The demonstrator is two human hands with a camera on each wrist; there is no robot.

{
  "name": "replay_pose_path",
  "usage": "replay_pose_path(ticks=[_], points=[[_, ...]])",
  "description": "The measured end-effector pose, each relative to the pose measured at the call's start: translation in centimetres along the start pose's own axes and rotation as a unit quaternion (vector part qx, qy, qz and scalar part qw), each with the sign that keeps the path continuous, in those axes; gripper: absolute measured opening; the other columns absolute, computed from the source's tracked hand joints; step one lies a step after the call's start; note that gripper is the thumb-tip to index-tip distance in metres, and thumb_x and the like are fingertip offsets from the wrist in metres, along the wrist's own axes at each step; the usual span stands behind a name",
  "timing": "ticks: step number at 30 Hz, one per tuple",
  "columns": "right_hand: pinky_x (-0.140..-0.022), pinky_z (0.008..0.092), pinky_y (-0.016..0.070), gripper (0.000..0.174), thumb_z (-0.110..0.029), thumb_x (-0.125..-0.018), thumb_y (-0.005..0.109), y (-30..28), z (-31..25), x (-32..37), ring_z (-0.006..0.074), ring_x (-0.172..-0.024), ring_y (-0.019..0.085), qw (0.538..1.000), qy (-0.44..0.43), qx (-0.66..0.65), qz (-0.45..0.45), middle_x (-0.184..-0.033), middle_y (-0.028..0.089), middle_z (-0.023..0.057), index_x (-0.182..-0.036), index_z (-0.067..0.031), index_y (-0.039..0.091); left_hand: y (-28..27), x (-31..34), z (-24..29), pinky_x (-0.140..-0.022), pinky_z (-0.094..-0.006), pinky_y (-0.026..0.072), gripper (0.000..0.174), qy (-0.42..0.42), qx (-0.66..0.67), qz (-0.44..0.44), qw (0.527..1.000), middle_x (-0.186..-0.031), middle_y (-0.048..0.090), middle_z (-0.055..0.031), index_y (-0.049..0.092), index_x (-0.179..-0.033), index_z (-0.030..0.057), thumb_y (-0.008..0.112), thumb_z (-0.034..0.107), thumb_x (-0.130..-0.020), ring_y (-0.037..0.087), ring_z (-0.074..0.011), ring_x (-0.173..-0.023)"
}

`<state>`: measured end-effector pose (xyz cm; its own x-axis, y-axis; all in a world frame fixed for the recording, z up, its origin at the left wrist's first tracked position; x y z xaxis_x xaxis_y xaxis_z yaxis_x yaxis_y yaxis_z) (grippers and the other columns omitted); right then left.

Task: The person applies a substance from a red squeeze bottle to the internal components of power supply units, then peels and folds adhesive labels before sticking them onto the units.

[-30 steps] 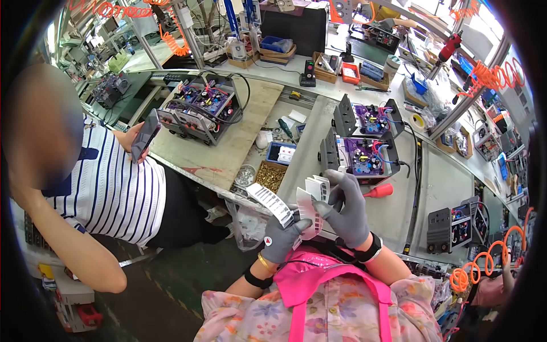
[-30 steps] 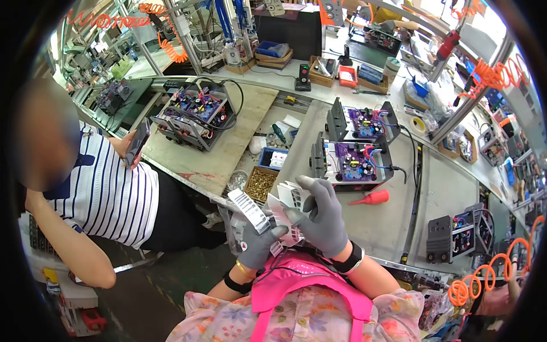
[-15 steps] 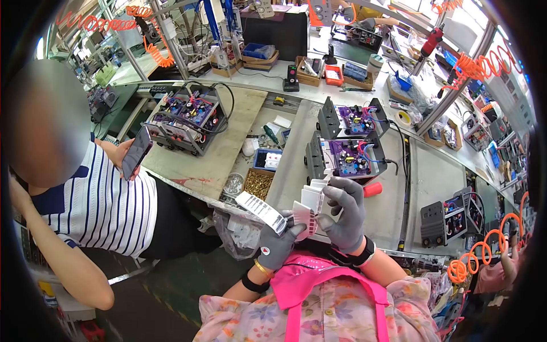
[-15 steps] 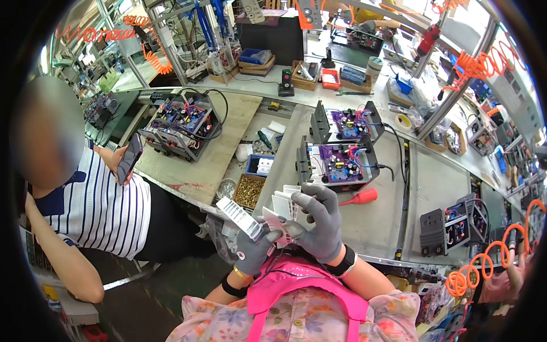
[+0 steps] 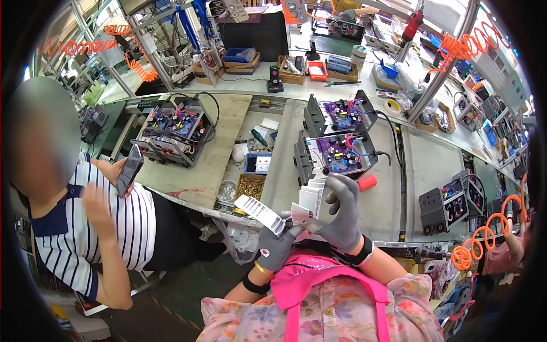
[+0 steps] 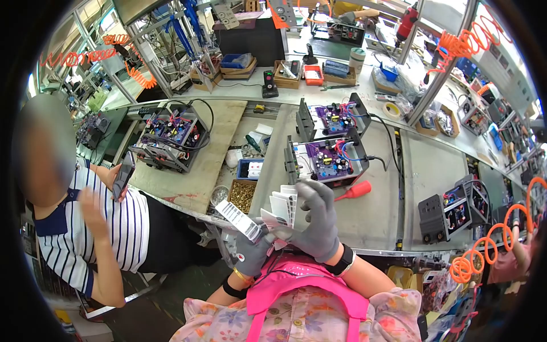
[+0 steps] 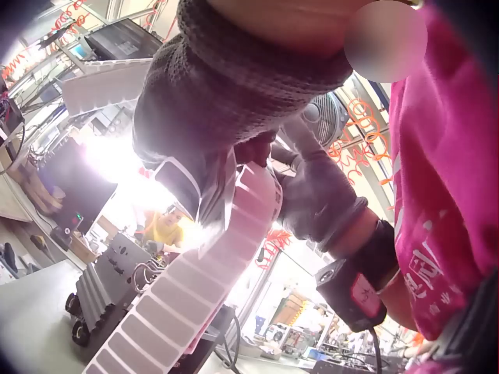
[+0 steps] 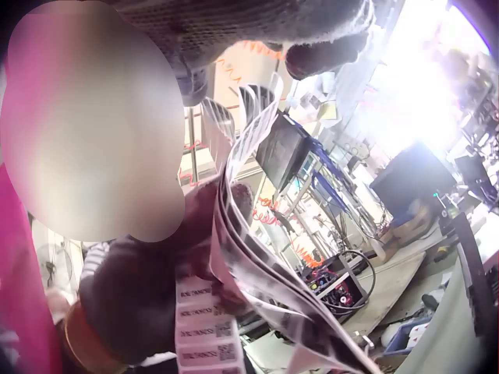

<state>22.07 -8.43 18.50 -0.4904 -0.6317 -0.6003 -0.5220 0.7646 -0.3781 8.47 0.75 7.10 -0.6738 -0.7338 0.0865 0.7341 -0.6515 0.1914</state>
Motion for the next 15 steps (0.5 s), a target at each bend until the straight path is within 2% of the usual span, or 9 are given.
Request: replay_pose_path(ticks=[3,4,7,8,11,12,15], points=[[-0.059,0.0222,0.0435,0.087,-0.032,-0.060,0.087,-0.5,2.8,0.5,0.0114,-0.077,0.050,0.993,0.109,-0.046,0.020,-0.115,0.047,0.0073,-0.132,-0.0070,0.044,0.6,-0.4,0.1,-0.078,-0.0283,0.0534,0.042,-0.016,0.031,0.000,0.999,-0.098,0.066,-0.0113,0.052,-0.113,-0.0042,0.074,0.011,-0.081,0.064,-0.0151,-0.089],[-0.059,0.0229,0.0427,0.084,-0.036,-0.062,0.085,-0.4,3.5,0.7,0.0104,-0.073,0.048,0.989,0.119,-0.087,0.014,-0.110,0.048,0.0061,-0.130,-0.0057,0.047,0.6,-0.4,0.3,-0.078,-0.0282,0.0532,0.042,-0.018,0.044,0.003,0.999,-0.098,0.066,-0.0113,0.052,-0.113,-0.0043,0.074,0.011,-0.080,0.064,-0.0151,-0.089],[-0.061,0.0239,0.0428,0.078,-0.041,-0.065,0.083,1.9,5.8,2.9,0.0102,-0.072,0.047,0.981,0.115,-0.109,-0.113,-0.105,0.049,0.0060,-0.126,-0.0038,0.051,0.1,-0.9,-0.4,-0.078,-0.0280,0.0524,0.043,-0.010,0.027,0.019,0.999,-0.099,0.066,-0.0107,0.052,-0.112,-0.0039,0.075,0.011,-0.079,0.064,-0.0150,-0.090],[-0.063,0.0246,0.0428,0.072,-0.043,-0.069,0.081,2.3,5.8,3.7,0.0100,-0.071,0.046,0.971,0.144,-0.124,-0.144,-0.104,0.050,0.0060,-0.123,-0.0026,0.054,0.1,-1.1,0.1,-0.074,-0.0262,0.0515,0.040,-0.027,0.014,0.019,0.999,-0.094,0.065,-0.0073,0.054,-0.110,-0.0028,0.075,0.010,-0.078,0.063,-0.0128,-0.084],[-0.064,0.0242,0.0425,0.069,-0.042,-0.072,0.078,2.7,7.6,6.1,0.0098,-0.070,0.045,0.956,0.173,-0.182,-0.151,-0.105,0.051,0.0067,-0.123,-0.0021,0.054,-0.7,-1.9,-0.9,-0.069,-0.0248,0.0502,0.033,-0.012,0.094,0.033,0.995,-0.087,0.062,-0.0029,0.057,-0.104,-0.0008,0.074,0.008,-0.078,0.060,-0.0100,-0.078],[-0.068,0.0246,0.0442,0.058,-0.037,-0.081,0.072,2.6,8.9,7.2,0.0098,-0.075,0.049,0.948,0.215,-0.189,-0.138,-0.104,0.054,0.0072,-0.123,-0.0013,0.054,-0.6,-2.0,0.2,-0.065,-0.0242,0.0490,0.027,0.003,0.095,0.032,0.995,-0.081,0.059,0.0005,0.059,-0.099,0.0013,0.074,0.007,-0.078,0.058,-0.0081,-0.073],[-0.075,0.0256,0.0460,0.048,-0.032,-0.089,0.064,3.1,11.0,9.7,0.0102,-0.082,0.053,0.888,0.356,-0.269,-0.109,-0.101,0.057,0.0073,-0.123,-0.0002,0.053,-0.1,-1.9,1.5,-0.059,-0.0221,0.0450,0.017,0.000,0.125,0.063,0.990,-0.075,0.055,0.0024,0.056,-0.086,0.0067,0.070,0.009,-0.078,0.053,-0.0076,-0.065]])
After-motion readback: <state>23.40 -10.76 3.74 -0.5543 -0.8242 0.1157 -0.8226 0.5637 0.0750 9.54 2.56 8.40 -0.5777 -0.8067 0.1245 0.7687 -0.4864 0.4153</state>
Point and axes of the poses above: each hand's wrist, its own x-axis away from the middle knuckle, its own y-axis out of the palm, z = x × y, the point moved 10 cm from there along -x, towards the middle knuckle
